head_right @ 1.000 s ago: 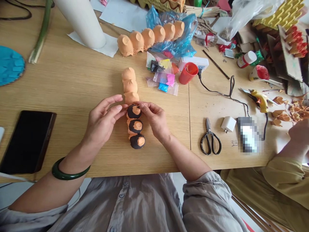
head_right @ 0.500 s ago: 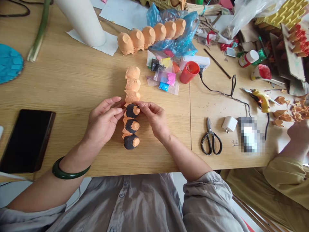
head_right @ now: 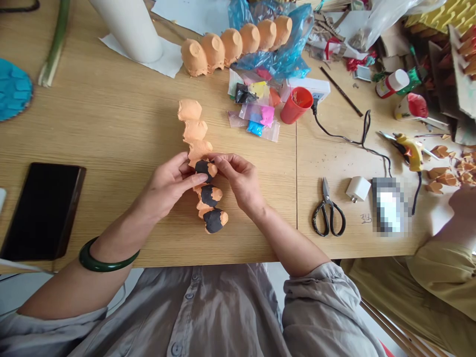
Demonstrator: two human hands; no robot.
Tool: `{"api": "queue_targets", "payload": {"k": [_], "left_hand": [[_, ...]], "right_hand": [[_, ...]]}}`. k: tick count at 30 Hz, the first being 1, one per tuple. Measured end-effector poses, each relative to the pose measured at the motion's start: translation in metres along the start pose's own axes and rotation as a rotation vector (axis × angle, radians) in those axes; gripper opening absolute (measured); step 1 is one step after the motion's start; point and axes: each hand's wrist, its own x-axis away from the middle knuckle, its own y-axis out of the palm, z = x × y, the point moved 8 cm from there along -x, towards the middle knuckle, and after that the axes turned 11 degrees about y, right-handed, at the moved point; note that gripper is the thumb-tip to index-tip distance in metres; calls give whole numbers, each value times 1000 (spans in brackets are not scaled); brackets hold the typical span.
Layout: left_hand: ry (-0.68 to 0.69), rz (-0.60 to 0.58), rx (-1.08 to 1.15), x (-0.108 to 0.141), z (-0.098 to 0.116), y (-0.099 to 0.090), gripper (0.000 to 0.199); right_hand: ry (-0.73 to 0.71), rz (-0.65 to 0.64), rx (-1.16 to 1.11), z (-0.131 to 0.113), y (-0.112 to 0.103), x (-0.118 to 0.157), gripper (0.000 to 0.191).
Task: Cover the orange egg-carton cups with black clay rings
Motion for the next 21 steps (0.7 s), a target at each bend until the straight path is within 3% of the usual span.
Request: {"api": "queue_targets", "payload": {"k": [6, 11, 17, 21], "left_hand": [[-19, 104, 150, -2, 0, -4, 47], [67, 210, 146, -4, 3, -11, 56], [154, 237, 30, -1, 10, -13, 59], [207, 247, 0, 3, 21, -11, 59]], "right_hand": [[-175, 113, 54, -19, -10, 8, 36], [-372, 127, 204, -44, -5, 23, 31], [-331, 22, 275, -36, 8, 26, 29], [-263, 44, 280, -28, 6, 21, 32]]}}
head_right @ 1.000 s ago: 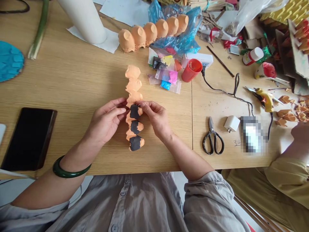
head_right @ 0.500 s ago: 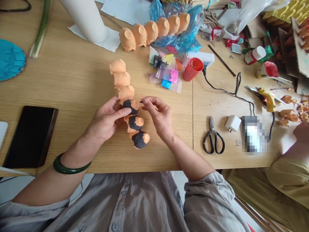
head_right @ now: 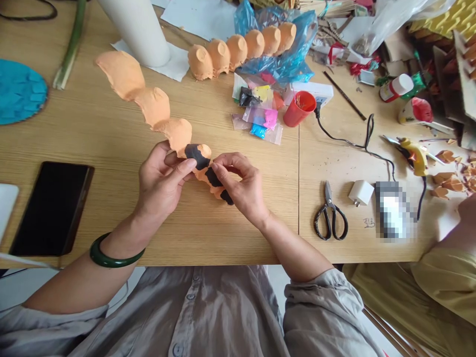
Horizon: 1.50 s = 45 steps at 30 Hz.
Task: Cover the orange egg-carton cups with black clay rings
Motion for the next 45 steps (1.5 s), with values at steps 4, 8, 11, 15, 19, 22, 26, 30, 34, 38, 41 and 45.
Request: {"api": "queue_targets", "payload": {"k": [4, 8, 11, 15, 19, 22, 26, 30, 34, 38, 41, 45], "left_hand": [[5, 25, 12, 2, 7, 1, 61], [23, 44, 68, 4, 8, 2, 53], [57, 61, 50, 5, 6, -1, 52], [70, 99, 17, 6, 7, -3, 56], [105, 104, 22, 7, 14, 1, 51], [149, 118, 31, 8, 19, 2, 44], [172, 123, 30, 12, 18, 3, 40], [159, 117, 8, 16, 16, 5, 36], [172, 91, -66, 18, 17, 7, 37], [195, 108, -73, 16, 18, 4, 35], [270, 131, -19, 12, 19, -1, 36], [364, 179, 32, 6, 18, -8, 43]], "right_hand": [[-170, 95, 179, -13, -4, 5, 21], [-453, 202, 390, -31, -2, 21, 14], [-540, 242, 513, -32, 3, 26, 13], [-576, 286, 575, -28, 3, 25, 12], [-628, 340, 654, -28, 2, 27, 13], [-652, 343, 713, -26, 4, 28, 12], [-709, 341, 763, -25, 10, 30, 14], [-695, 367, 820, -22, 13, 28, 10], [-623, 303, 816, -15, 15, 22, 10], [-658, 312, 874, -13, 17, 25, 15], [-721, 335, 962, -12, 20, 29, 25], [-910, 402, 1039, -18, 27, 40, 40]]}}
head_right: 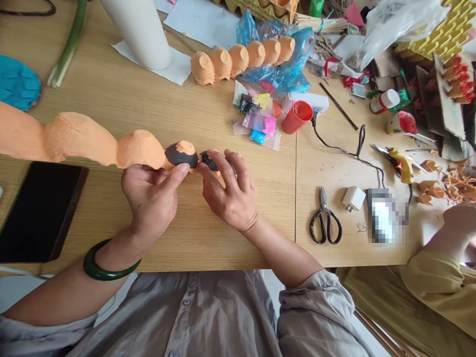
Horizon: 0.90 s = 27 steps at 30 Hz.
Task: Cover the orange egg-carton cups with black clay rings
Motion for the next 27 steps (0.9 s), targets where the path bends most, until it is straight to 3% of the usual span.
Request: {"api": "queue_targets", "payload": {"k": [3, 7, 11, 14, 17, 22, 27], "left_hand": [[26, 3, -3, -3, -2, -1, 40], [44, 7, -5, -6, -4, -5, 40], [83, 36, 7, -9, -7, -13, 48], [92, -24, 48, -10, -6, -9, 53], [64, -80, 64, -10, -3, -4, 53], [-77, -103, 25, -5, -8, -1, 45], [-366, -189, 146, 5, -27, 10, 38]], "right_hand": [[-2, 32, -15, 1, -3, -2, 51], [91, -8, -139, 22, -3, -11, 52], [115, -207, -322, 43, 9, -21, 65], [121, -371, -428, 47, 21, -18, 79], [213, -477, -496, 44, 32, -9, 72], [417, -438, -608, 40, 34, -3, 54], [499, -361, -601, 44, 31, -4, 53]]}}
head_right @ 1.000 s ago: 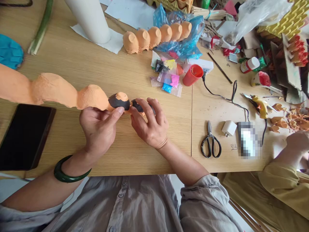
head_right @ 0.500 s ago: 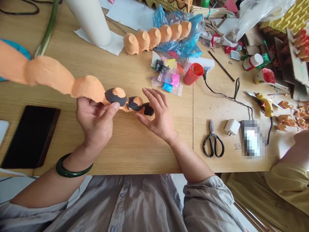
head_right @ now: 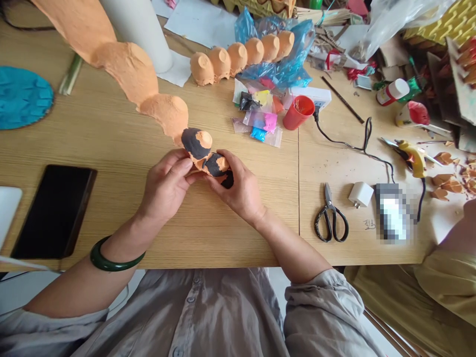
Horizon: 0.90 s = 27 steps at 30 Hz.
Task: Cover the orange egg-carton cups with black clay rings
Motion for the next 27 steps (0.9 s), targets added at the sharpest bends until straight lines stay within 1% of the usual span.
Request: {"api": "queue_targets", "payload": {"k": [2, 4, 9, 15, 18, 23, 27], "left_hand": [[-83, -61, 45, 2, -5, 8, 34], [-106, -79, 42, 3, -7, 11, 31], [-109, -34, -10, 5, -8, 7, 33], [-108, 16, -48, 7, -13, -3, 41], [-94, -3, -33, 8, -15, -1, 39], [-112, -78, 15, 8, -12, 9, 34], [-121, -94, 67, 8, -11, 14, 27]], "right_hand": [[14, 10, 15, 2, 1, 1, 54], [0, 10, 27, 2, 2, 2, 54], [-56, 23, 42, -3, 4, 6, 53], [2, 18, 81, -2, 10, 11, 53], [-12, 27, 75, -2, 11, 12, 51], [-35, 49, 112, -1, 10, 11, 48], [-77, 83, 170, -3, 10, 12, 50]]}}
